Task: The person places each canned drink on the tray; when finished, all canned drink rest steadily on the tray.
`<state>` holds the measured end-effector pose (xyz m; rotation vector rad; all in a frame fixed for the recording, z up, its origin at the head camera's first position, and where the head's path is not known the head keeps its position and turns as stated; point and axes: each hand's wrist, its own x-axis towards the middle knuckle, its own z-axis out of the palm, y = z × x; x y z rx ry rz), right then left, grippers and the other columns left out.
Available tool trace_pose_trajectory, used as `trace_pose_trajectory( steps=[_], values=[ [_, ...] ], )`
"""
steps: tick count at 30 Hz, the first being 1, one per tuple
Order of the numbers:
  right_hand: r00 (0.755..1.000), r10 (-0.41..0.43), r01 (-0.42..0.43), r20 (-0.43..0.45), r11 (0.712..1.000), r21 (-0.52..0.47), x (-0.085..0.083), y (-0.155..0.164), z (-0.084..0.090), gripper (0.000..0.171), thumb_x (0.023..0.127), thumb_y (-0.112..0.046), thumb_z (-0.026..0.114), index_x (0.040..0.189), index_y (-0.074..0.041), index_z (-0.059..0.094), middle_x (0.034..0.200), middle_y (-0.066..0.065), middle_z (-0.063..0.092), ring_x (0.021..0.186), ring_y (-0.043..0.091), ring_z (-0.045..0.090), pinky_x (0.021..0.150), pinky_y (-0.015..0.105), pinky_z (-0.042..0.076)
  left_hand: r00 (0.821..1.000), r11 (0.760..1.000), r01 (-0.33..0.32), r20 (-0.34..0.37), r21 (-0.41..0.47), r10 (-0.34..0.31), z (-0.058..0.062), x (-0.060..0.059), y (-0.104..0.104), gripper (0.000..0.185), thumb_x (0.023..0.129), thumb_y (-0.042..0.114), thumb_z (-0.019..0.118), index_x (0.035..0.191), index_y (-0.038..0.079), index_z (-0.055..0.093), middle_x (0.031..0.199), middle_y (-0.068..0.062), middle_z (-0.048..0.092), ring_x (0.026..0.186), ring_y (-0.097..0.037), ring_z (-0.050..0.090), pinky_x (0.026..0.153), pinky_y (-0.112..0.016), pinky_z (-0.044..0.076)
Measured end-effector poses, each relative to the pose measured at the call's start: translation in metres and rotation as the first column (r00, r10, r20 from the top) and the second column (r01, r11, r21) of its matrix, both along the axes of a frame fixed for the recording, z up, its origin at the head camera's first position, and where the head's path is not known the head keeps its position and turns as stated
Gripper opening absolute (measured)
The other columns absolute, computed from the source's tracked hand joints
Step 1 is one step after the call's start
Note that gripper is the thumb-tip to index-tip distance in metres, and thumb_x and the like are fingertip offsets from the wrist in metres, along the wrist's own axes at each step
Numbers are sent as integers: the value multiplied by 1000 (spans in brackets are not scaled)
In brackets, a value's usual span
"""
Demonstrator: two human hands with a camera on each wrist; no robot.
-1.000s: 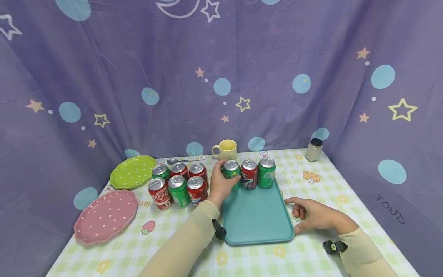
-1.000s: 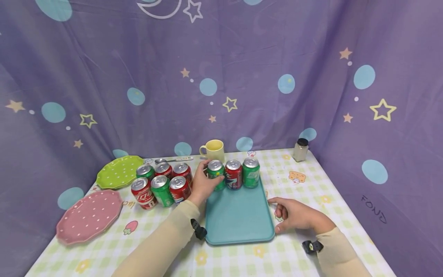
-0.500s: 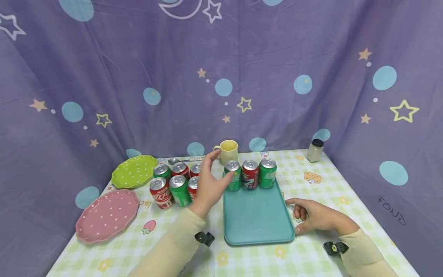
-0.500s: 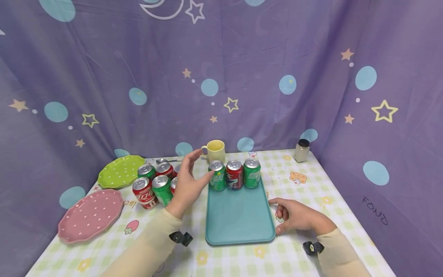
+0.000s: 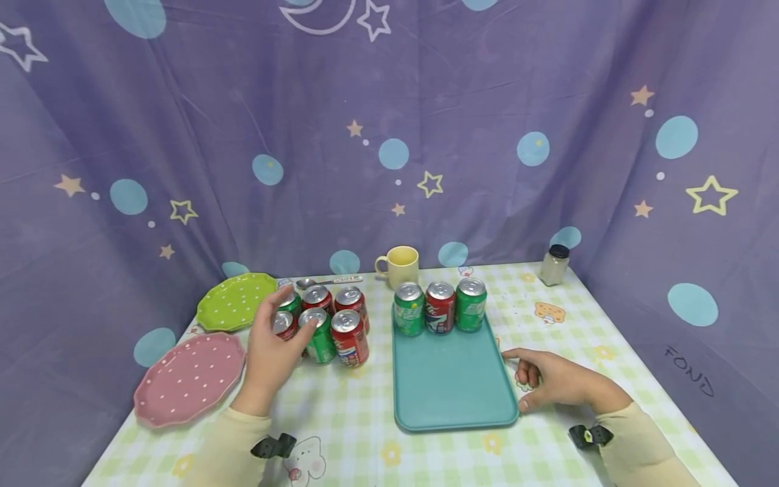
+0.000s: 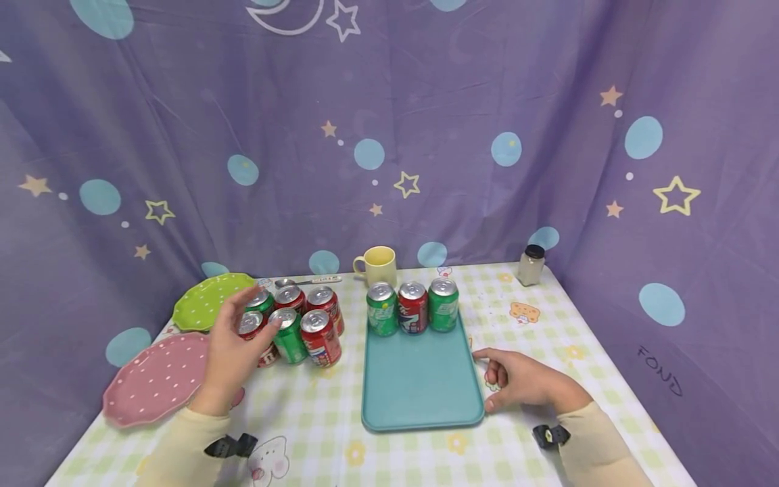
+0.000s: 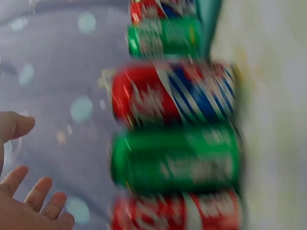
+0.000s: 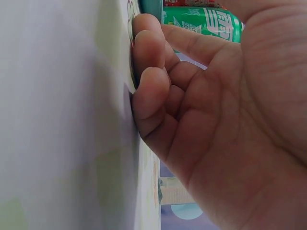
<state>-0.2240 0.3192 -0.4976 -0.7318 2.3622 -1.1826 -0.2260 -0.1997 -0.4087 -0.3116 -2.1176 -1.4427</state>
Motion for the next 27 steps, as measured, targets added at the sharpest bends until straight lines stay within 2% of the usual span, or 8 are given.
trace_pose_trajectory(
  steps=[3,9,16,21,27],
  values=[
    [1000,-1,1,-16,1000,22,0,1,-1,95,81,-25,92,155,5,40,101,12,59,83,21,56,71,30,49,999,999,-43,28,11,43,-12,-2,-23,70,87,-1,83,149,8,52,149,-9,55,141,-23,46,120,-38,34],
    [1000,-1,2,-24,1000,21,0,0,1,95,80,-25,93,154,6,41,101,13,59,83,22,56,71,30,50,994,999,-48,104,21,46,-32,-6,-51,74,88,3,84,152,7,48,152,-14,52,143,-29,44,121,-54,32],
    [1000,13,-13,-20,1000,5,0,0,0,94,82,-24,92,154,7,40,101,13,59,82,22,56,70,30,49,980,999,-28,200,44,19,-47,-9,-62,80,88,6,85,155,3,42,152,-19,47,144,-38,41,118,-61,34],
    [1000,14,-14,-18,1000,-2,0,0,0,94,82,-24,92,154,7,40,100,13,59,82,23,55,69,31,49,968,998,-32,250,55,17,-57,-13,-66,84,90,5,84,158,4,35,157,-20,41,144,-41,40,118,-62,34],
    [1000,4,-4,1,1000,-22,1,-2,3,94,82,-20,92,154,8,39,101,13,58,82,25,54,69,30,47,933,997,-4,358,82,-26,-69,-21,-70,92,92,4,80,164,10,24,152,-23,40,140,-38,44,117,-55,38]
  ],
)
